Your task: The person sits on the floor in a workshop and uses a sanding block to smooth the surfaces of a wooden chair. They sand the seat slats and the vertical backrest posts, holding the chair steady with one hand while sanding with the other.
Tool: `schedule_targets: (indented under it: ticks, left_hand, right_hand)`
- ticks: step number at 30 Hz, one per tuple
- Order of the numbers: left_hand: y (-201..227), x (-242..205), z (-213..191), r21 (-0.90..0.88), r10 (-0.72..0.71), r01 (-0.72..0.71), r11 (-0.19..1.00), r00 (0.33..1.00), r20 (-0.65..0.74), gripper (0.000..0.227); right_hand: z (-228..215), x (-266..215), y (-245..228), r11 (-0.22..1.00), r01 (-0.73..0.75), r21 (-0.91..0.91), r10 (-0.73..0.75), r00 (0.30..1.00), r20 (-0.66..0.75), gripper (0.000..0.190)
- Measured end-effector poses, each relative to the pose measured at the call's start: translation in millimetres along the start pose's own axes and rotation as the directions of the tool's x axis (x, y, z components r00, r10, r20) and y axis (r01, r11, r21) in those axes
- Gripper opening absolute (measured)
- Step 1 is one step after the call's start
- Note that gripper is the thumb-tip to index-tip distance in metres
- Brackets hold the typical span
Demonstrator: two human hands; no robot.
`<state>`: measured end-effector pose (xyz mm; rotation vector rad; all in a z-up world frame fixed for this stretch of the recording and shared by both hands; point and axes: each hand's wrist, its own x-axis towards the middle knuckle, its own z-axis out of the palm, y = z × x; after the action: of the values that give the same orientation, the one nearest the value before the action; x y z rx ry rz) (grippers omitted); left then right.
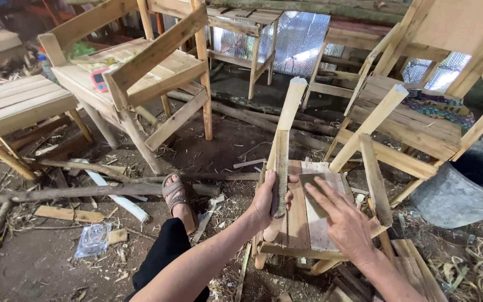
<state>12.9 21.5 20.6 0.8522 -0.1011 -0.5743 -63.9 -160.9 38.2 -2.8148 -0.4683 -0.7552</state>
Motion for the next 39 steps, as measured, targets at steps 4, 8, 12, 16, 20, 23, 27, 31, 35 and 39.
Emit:
schedule_targets:
  ticks: [4, 8, 12, 16, 20, 23, 27, 31, 35, 39]
  left_hand:
    - [-9, -1, -6, -0.023, -0.039, 0.037, 0.999, 0.989, -0.144, 0.053]
    - [-5, -12, 1, -0.028, -0.004, 0.000, 1.000, 0.993, -0.120, 0.062]
    - [4, -10, 4, 0.006, -0.100, 0.103, 0.995, 0.977, -0.188, 0.058]
    - [8, 1, -2, 0.009, -0.067, 0.069, 0.998, 0.987, -0.147, 0.044]
    - [22, 27, -20, -0.026, -0.006, 0.007, 1.000, 1.000, 0.013, 0.031]
    - [23, 45, -31, -0.054, -0.028, 0.030, 0.998, 0.999, 0.035, 0.028]
    - [18, 66, -53, -0.062, -0.022, 0.027, 0.998, 0.997, 0.077, 0.027]
    - [16, 63, -55, -0.078, -0.024, 0.036, 0.996, 0.990, 0.141, 0.023]
    - [6, 83, -67, -0.098, -0.038, 0.045, 0.994, 0.996, 0.079, 0.024]
    - [11, 78, -68, -0.018, -0.024, 0.025, 1.000, 0.996, 0.089, 0.025]
  right_hand:
    - [2, 10, -12, 0.987, 0.152, -0.051, -0.154, 0.987, -0.042, 0.088]
    - [8, 19, -22, 0.958, 0.267, -0.106, -0.280, 0.950, -0.136, 0.054]
    - [28, 22, -16, 0.936, 0.336, -0.104, -0.343, 0.937, -0.062, 0.079]
    - [27, 23, -18, 0.971, 0.235, 0.044, -0.236, 0.971, 0.028, 0.058]
    - [10, 31, -29, 0.967, 0.239, 0.090, -0.251, 0.956, 0.151, 0.052]
    - [23, 46, -19, 0.986, 0.160, 0.037, -0.162, 0.986, 0.047, 0.051]
    - [20, 40, -16, 0.983, 0.180, 0.028, -0.182, 0.977, 0.108, 0.060]
    - [21, 34, -15, 0.982, 0.179, 0.064, -0.187, 0.969, 0.162, 0.050]
    - [56, 42, 2, 0.987, 0.155, -0.042, -0.151, 0.985, 0.087, 0.060]
    - [28, 25, -21, 0.961, 0.268, 0.064, -0.274, 0.954, 0.120, 0.049]
